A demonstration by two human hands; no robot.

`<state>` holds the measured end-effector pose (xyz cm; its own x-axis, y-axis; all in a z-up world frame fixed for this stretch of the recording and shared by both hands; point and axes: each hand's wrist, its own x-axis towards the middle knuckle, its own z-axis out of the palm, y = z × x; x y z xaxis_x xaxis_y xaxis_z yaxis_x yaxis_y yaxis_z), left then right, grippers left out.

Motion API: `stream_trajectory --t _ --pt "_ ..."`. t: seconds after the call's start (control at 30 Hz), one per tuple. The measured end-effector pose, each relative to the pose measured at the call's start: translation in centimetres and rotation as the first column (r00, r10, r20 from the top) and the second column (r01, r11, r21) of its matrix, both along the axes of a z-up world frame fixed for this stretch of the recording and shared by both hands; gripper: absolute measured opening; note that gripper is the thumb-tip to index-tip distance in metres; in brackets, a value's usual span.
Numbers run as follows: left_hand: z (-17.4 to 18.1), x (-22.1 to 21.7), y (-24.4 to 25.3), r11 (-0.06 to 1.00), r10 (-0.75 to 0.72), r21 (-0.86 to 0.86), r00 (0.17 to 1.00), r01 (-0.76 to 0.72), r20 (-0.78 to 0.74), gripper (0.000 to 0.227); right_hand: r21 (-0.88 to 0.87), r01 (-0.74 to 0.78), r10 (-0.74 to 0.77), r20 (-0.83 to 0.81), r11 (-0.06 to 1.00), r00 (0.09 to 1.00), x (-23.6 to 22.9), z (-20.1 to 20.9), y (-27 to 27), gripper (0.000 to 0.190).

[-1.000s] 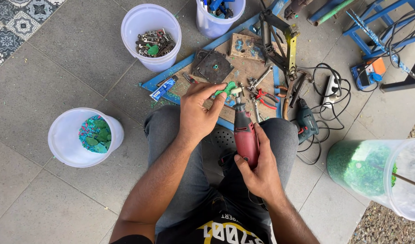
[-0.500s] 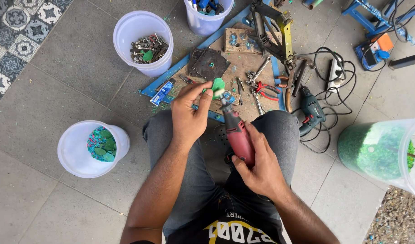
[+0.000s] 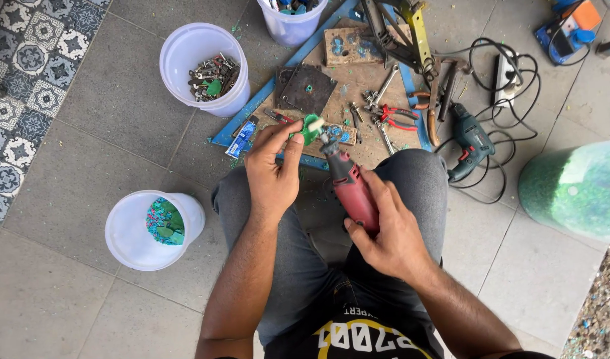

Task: The person polishes a small green plastic object using a rotary tool.

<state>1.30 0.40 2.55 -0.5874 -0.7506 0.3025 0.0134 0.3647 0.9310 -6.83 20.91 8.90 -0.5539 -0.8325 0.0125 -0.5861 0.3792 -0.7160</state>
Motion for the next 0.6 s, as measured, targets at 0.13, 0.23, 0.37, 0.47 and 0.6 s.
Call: stream_trajectory --t 0.13,0.23,0.37,0.47,0.6 --pt "0.06 -0.11 0.17 1.0 -0.008 -0.01 1.0 0.008 0.009 0.021 0.07 0.03 -0.034 0.053 0.997 0.998 -0.23 0.28 0.15 0.083" --pt "0.12 -0.21 0.02 1.0 0.0 0.0 1.0 0.0 -0.001 0.021 0.093 -0.04 0.035 0.062 0.995 0.997 -0.52 0.18 0.23 0.086" --pt "-0.02 -0.24 0.41 1.0 -0.012 -0.004 1.0 0.012 -0.004 0.022 0.072 0.023 -0.027 0.047 0.997 0.999 -0.61 0.52 -0.01 0.083" --pt "-0.04 -0.24 0.18 1.0 -0.018 -0.005 1.0 0.018 -0.013 0.022 0.048 -0.014 0.012 0.046 0.999 0.999 -0.59 0.43 0.25 0.084" --pt "-0.22 -0.33 0.18 1.0 -0.016 0.014 1.0 0.016 -0.01 0.022 0.044 0.004 -0.004 0.008 0.999 1.0 -0.94 0.58 -0.09 0.084"
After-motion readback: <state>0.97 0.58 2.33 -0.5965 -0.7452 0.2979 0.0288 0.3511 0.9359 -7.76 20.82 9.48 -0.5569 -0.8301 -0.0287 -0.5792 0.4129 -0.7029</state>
